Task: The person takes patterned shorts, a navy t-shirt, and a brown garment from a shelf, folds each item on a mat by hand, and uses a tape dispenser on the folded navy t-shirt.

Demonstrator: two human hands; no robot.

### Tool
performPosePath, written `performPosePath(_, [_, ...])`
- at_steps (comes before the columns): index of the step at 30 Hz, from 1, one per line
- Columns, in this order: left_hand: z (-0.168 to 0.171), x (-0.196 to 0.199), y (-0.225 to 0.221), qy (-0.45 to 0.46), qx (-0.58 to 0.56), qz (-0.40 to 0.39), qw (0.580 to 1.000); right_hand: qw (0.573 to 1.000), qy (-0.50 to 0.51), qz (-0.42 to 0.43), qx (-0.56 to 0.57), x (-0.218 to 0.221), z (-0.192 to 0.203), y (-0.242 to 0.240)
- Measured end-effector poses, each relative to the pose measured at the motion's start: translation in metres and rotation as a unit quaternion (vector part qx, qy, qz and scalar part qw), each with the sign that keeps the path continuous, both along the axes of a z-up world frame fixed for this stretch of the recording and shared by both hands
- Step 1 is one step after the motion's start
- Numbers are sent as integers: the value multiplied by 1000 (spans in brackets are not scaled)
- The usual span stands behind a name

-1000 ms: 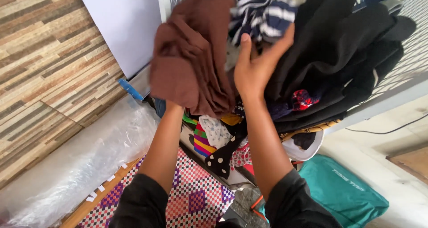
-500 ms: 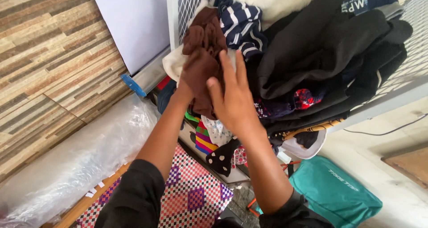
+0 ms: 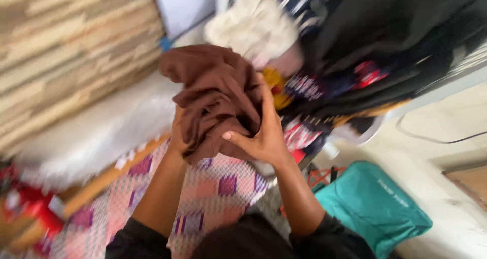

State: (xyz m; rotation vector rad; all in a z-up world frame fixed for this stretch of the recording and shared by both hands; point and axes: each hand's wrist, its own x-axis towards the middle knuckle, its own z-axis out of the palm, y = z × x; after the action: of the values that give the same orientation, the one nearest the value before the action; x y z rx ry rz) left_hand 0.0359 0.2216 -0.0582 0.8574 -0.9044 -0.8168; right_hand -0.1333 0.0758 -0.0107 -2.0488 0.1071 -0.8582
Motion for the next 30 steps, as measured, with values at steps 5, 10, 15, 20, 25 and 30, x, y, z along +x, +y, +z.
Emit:
performPosePath(5, [-94,-65,96,252,-70,88,961,999,37,18,8,-10,-76,63])
performPosePath(10, [-50,-110,190,-23,233,286,929,991,111,9,74,-21,-120,121])
performPosePath(15, [-156,-145,274,215,207,207,932,909,90,65,401,-19,-109,181])
performPosePath(20, [-164,-178,277,145,175,246,942,870,178,63,456,-27,-93,235])
performPosePath(25, [-108,-178,251,39,309,322,894,873,395,253,135,-37,-85,209])
performPosePath(30, [-186,-181,242,458,130,386,790,959,135,241,66,-36,-136,165])
